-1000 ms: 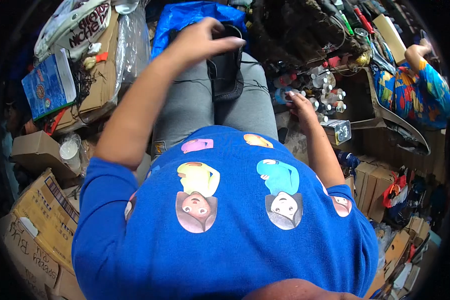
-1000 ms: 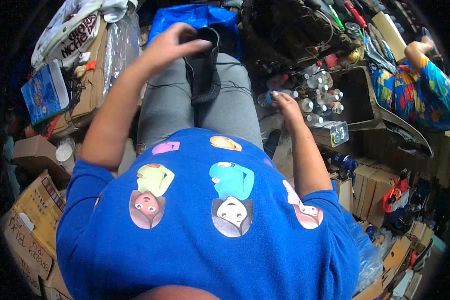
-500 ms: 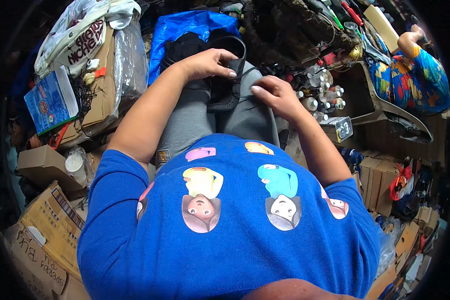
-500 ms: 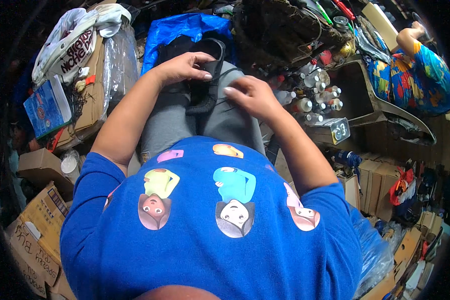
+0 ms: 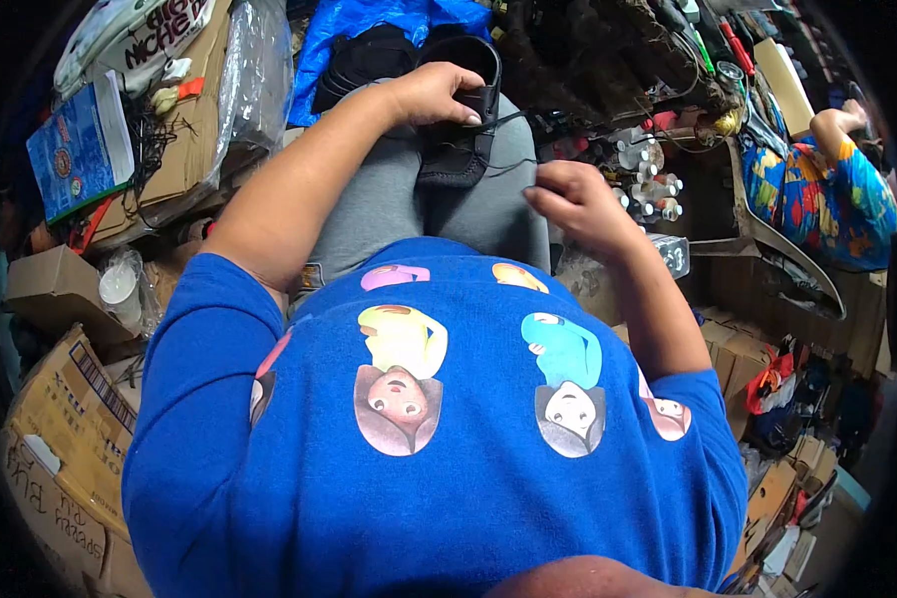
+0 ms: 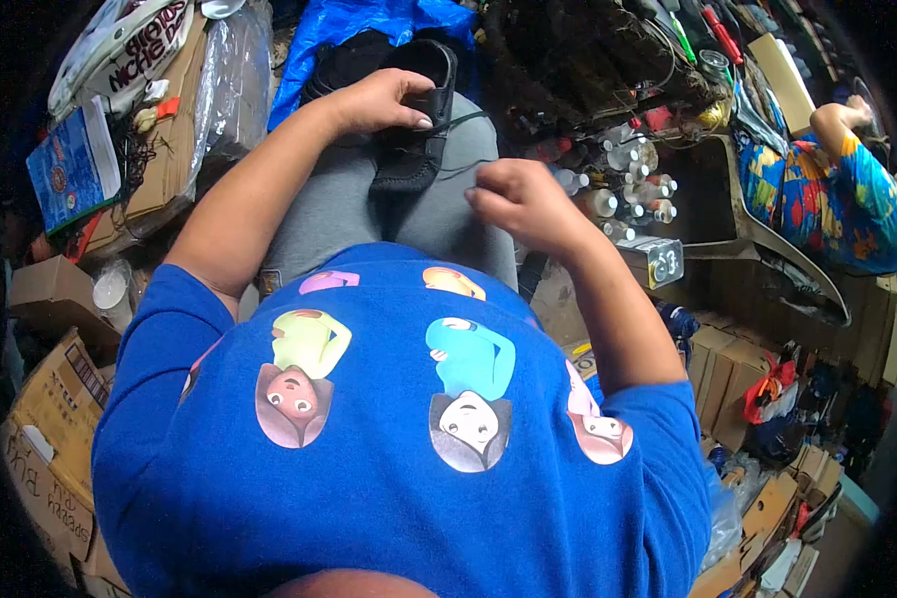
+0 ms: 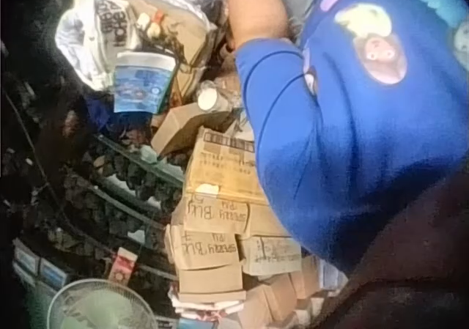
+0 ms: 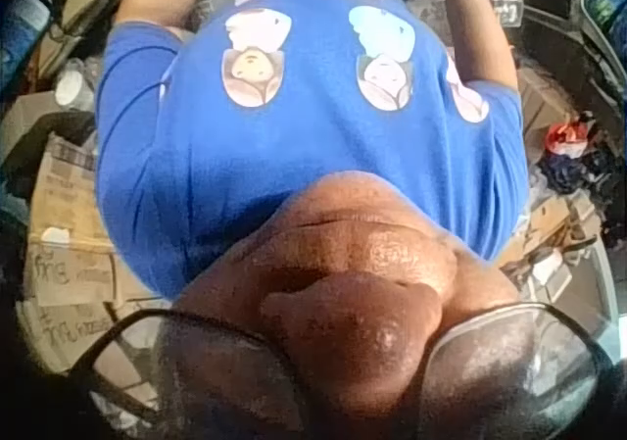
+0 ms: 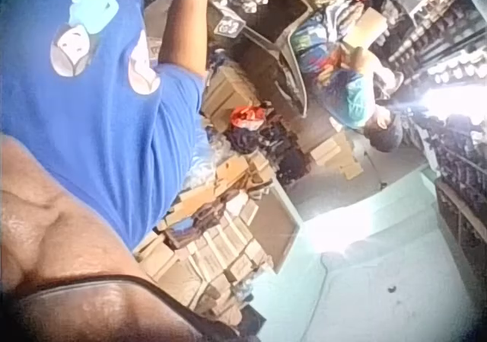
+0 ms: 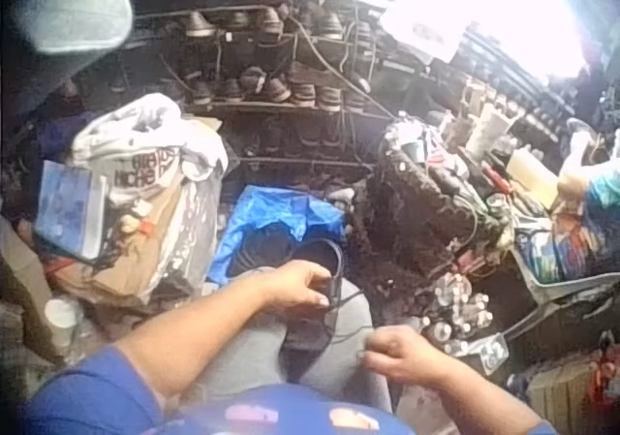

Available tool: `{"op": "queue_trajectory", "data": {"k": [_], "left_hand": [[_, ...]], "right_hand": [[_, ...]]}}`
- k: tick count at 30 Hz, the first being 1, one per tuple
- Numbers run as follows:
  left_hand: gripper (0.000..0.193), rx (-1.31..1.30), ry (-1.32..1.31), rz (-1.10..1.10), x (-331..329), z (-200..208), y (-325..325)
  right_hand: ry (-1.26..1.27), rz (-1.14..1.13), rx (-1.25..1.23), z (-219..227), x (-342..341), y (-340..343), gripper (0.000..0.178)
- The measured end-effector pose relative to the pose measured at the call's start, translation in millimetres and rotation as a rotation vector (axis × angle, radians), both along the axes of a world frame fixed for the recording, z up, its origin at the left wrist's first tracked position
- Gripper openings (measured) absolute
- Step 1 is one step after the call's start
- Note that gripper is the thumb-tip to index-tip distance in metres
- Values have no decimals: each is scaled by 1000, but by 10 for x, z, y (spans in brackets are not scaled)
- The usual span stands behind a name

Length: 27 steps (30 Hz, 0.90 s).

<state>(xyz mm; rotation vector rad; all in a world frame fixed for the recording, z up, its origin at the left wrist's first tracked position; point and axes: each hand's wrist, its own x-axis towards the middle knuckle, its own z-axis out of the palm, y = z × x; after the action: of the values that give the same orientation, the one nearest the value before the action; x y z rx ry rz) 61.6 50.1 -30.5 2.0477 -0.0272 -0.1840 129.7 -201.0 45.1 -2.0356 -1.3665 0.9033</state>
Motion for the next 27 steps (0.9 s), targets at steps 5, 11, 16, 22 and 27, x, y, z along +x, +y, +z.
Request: {"op": "queue_trajectory", "data": {"k": [5, 11, 16, 22, 27], "left_hand": [[42, -461, 302, -118, -26, 235, 88], [41, -195, 86, -210, -75, 206, 63], [21, -129, 48, -36, -87, 232, -68], [25, -107, 135, -58, 32, 250, -119], [31, -79, 127, -149, 73, 247, -21]], "right_hand": [[-26, -163, 169, 38, -96, -9, 17], [-210, -103, 50, -123, -92, 185, 28], [-224, -102, 8, -97, -56, 256, 27], [-393, -65, -25, 14, -88, 320, 26], [-203, -94, -14, -98, 4, 330, 25]]}}
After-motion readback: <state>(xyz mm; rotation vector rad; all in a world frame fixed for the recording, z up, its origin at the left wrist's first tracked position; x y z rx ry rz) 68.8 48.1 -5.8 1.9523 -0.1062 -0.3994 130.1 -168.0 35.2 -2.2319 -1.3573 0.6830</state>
